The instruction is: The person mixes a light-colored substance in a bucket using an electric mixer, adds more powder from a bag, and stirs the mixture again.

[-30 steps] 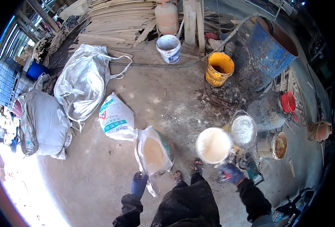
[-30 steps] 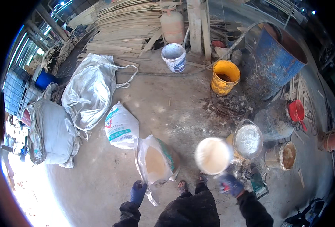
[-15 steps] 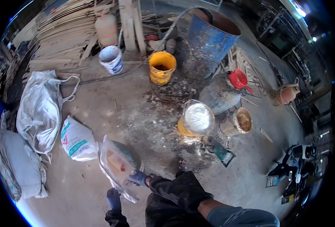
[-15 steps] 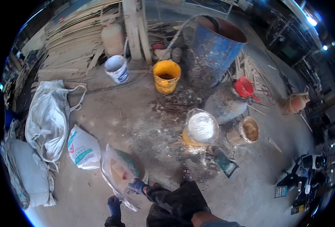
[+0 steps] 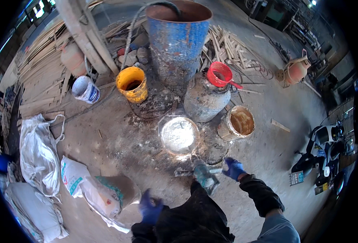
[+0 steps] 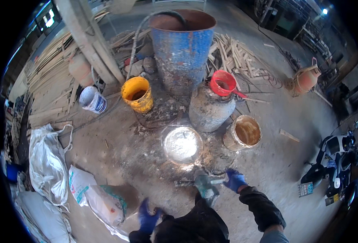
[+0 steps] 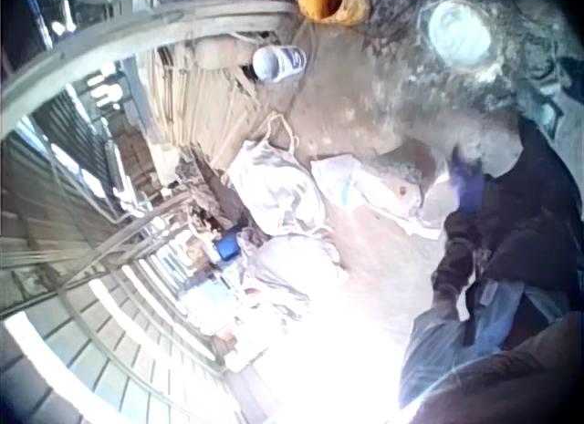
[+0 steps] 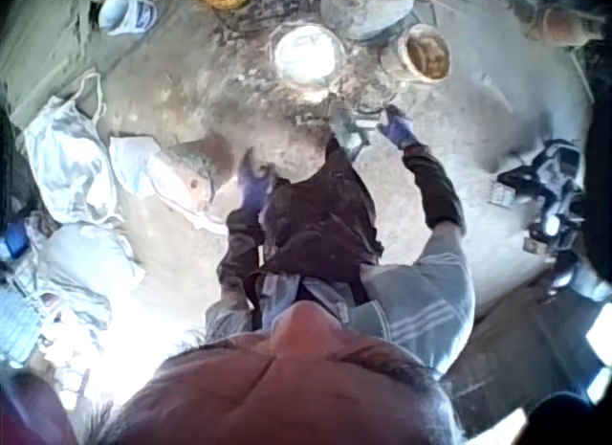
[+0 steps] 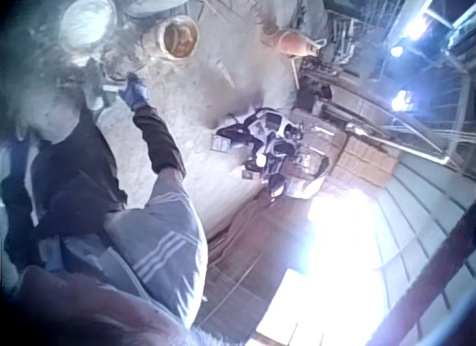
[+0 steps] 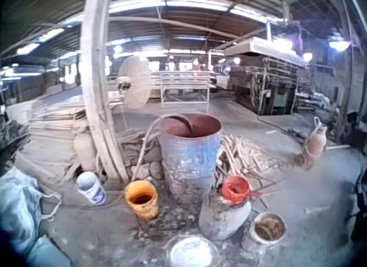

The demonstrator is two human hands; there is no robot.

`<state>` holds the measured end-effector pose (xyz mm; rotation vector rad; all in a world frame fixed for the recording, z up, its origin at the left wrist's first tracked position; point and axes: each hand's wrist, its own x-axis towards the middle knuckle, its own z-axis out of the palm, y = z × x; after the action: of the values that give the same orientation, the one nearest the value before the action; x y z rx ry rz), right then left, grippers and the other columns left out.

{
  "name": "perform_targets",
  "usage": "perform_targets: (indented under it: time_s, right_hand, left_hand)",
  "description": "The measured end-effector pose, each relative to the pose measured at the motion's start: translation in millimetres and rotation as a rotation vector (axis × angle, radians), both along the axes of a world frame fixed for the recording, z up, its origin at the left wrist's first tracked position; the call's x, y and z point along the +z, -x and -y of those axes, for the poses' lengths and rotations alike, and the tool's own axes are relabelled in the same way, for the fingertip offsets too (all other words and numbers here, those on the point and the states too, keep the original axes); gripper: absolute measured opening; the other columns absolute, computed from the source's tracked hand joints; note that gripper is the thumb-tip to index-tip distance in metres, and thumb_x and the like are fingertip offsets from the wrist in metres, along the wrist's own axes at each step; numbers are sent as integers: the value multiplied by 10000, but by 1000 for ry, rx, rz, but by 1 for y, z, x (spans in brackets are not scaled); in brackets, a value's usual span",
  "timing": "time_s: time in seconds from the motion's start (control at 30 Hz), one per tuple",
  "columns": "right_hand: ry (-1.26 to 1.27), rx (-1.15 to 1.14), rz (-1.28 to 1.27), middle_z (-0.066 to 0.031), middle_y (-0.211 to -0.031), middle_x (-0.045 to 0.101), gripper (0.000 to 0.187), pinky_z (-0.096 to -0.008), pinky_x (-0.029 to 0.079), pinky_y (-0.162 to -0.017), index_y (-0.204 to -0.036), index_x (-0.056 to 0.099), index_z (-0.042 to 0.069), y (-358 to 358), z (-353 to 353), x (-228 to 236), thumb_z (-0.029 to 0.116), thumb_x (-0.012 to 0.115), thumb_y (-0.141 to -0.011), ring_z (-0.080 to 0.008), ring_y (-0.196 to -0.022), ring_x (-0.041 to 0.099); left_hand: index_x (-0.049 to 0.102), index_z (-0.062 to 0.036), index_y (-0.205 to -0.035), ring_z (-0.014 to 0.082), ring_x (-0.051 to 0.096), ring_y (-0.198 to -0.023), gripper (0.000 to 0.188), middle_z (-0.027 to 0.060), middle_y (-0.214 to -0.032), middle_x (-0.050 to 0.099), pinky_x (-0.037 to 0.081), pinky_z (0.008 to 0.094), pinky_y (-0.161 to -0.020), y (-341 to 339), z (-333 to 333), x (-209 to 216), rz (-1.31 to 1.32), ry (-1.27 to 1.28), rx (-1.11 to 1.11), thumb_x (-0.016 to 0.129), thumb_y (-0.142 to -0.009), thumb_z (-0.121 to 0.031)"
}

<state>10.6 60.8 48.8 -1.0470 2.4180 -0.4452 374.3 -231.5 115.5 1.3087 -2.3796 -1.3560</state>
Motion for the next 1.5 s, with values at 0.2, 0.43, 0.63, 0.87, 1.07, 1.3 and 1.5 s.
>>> perform_targets:
  time_s: [0.2, 0.43, 0.63, 0.87, 1.07, 1.3, 1.5]
  right_hand:
    - [-58, 413, -66, -131, -1125, 627, 549, -452, 467, -883, -1136, 605, 134, -18, 10, -124, 443, 699, -692, -343, -1039, 590]
    - [96, 220, -104, -130, -884, 664, 261, -454, 509, -602, -1015, 645, 112, -33, 27, -190, 224, 563, -795, -320, -742, 656]
    - [73, 326, -210, -102, -865, 660, 287, -449, 479, -505, -1087, 613, 75, -14, 46, -153, 189, 503, -848, -286, -667, 653]
    - [-34, 340, -108, -244, -852, 650, 315, -437, 513, -524, -814, 632, -45, -2, 54, -114, 227, 473, -840, -320, -679, 669]
    - [-105, 422, -83, -178, -818, 675, 203, -446, 524, -574, -802, 665, 50, -4, 88, -80, 216, 550, -799, -318, -710, 677]
    - [-120, 506, -53, -139, -734, 647, 196, -447, 489, -527, -861, 593, 63, 2, 118, -50, 250, 540, -829, -315, -648, 663]
    - [-130, 529, -32, -115, -703, 645, 179, -461, 495, -554, -781, 619, 105, 5, 133, -35, 266, 548, -815, -313, -666, 665]
  left_hand:
    - [517, -115, -1233, 304, 533, -1131, 644, 123, -1196, 564, 426, 486, -910, 195, -59, -74, 361, 511, -858, 708, -695, -414]
    - [592, -122, -1049, 323, 662, -883, 303, 109, -936, 676, 493, 496, -750, 225, -60, -173, 628, 144, -979, 593, -806, -302]
    - [630, -143, -990, 352, 674, -791, 225, 131, -844, 689, 521, 499, -670, 219, -54, -146, 514, 156, -794, 585, -826, -290]
    - [638, -178, -1006, 343, 676, -766, 249, 124, -839, 689, 525, 488, -612, 206, -53, -124, 396, 76, -929, 618, -824, -347]
    - [658, -182, -1006, 337, 677, -775, 292, 111, -849, 695, 521, 494, -635, 186, -28, -127, 379, 40, -878, 590, -835, -408]
    - [667, -187, -1014, 342, 672, -818, 349, 118, -884, 697, 521, 494, -681, 172, -4, -149, 401, 52, -869, 542, -855, -472]
    - [642, -176, -1078, 353, 663, -875, 422, 116, -935, 701, 514, 487, -744, 178, -3, -110, 395, -92, -784, 540, -853, -518]
